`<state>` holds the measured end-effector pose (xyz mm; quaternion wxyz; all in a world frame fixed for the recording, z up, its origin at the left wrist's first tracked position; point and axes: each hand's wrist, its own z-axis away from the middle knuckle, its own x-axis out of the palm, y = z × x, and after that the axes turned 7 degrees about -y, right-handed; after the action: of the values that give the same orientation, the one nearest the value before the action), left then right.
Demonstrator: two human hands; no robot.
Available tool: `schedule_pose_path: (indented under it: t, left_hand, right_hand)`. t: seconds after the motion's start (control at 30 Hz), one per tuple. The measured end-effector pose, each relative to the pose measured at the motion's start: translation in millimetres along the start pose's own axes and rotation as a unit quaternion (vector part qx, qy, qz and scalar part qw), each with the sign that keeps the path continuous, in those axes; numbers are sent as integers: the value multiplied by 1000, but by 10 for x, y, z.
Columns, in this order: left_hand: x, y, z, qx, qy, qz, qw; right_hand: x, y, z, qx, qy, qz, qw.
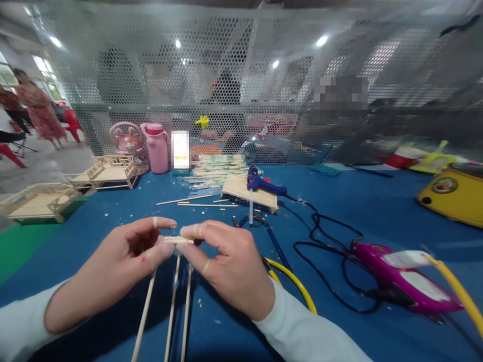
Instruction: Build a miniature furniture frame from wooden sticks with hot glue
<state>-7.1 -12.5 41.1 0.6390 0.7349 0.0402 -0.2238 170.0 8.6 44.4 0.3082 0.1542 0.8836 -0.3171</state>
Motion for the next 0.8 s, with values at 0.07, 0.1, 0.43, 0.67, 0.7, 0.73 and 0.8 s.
schedule_pose_path:
  t: [0.07,0.1,0.43,0.67,0.7,0.73,0.8]
  left_hand:
    - [-8,22,8,-36,-56,65,996]
    - [-8,29,7,-45,-74,102,991]
    - [-104,180,53,-73,-142,312,937]
    - [-27,204,-74,80,52,313,945]
    - [23,132,-116,115,83,307,941]
    - [74,47,-157,146,102,295,939]
    - [166,-132,-224,168,101,242,950]
  right_hand:
    - [-7,13,12,12,-15,-18,1000]
    - [-9,29,20,27,-25,-36,999]
    - [-24,301,118,110,-197,-318,921]
    - [-271,478,-112,82,-156,-302,937]
    - [-275,504,-150,87,-149,-297,939]
    - [-263,528,-177,93,-134,-290,943]
    - [-203,569,-195,101,-78,-256,958]
